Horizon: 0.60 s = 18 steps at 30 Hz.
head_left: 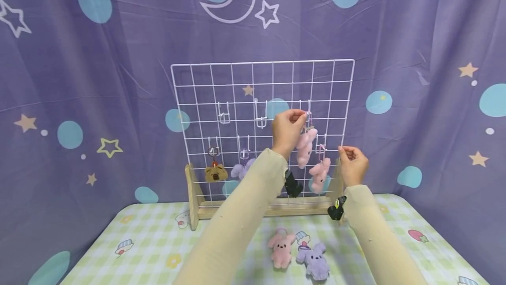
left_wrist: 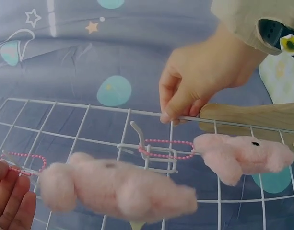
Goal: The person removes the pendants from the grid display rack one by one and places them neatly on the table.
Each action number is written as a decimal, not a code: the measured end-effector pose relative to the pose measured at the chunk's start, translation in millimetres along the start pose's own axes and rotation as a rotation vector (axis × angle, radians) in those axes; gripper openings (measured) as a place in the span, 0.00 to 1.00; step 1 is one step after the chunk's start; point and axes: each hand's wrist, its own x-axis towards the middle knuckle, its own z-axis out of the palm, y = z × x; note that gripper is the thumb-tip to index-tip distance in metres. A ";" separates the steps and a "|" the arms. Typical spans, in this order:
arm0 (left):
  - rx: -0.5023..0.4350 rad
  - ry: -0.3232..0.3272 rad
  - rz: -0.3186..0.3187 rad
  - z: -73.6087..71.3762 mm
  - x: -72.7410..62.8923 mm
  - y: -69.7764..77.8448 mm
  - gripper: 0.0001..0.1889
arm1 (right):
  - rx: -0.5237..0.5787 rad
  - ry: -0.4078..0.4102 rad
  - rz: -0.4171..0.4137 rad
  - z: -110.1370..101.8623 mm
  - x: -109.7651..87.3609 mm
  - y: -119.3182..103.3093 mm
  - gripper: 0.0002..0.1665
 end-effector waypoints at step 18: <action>-0.219 0.003 0.030 -10.1 -3.8 16.6 0.07 | -0.005 -0.021 -0.004 -1.7 0.9 -0.2 0.11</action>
